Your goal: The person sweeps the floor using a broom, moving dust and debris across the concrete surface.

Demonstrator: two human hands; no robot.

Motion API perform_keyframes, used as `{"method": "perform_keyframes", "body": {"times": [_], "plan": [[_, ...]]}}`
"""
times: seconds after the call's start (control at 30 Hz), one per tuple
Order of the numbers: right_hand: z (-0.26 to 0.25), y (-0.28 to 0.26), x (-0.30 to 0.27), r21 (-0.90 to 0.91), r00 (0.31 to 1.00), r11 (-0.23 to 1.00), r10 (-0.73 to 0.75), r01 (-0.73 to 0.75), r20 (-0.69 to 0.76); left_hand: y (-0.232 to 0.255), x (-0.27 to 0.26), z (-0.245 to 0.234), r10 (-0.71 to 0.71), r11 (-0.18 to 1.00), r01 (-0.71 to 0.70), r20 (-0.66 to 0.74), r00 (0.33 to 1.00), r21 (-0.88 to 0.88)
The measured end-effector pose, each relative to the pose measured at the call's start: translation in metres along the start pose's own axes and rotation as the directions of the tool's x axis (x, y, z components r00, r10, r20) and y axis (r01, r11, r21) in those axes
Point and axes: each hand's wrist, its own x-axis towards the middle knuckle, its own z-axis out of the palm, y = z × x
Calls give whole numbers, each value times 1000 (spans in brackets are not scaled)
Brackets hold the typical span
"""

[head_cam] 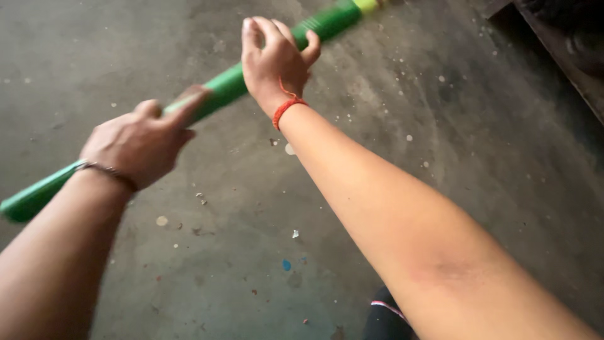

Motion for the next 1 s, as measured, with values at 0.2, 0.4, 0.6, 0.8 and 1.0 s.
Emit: {"method": "perform_keyframes", "body": {"times": [0.2, 0.4, 0.6, 0.8, 1.0], "plan": [[-24, 15, 3, -239, 905, 923, 355, -301, 235, 35, 21, -8, 187, 931, -263, 289, 939, 253], [-18, 57, 7, -130, 915, 948, 314, -289, 255, 19, 9, -5, -53, 985, -6, 340, 939, 170], [-7, 59, 6, -39, 910, 951, 306, -308, 281, 13, 20, -13, -301, 944, 323, 228, 926, -64], [-32, 17, 9, 330, 488, 411, 378, -850, 787, 39, 73, -19, -440, 781, 362, -37, 897, -508], [-32, -9, 1, 343, 422, 278, 310, -897, 852, 26, 34, -9, -377, 865, 291, -148, 914, -409]]}}
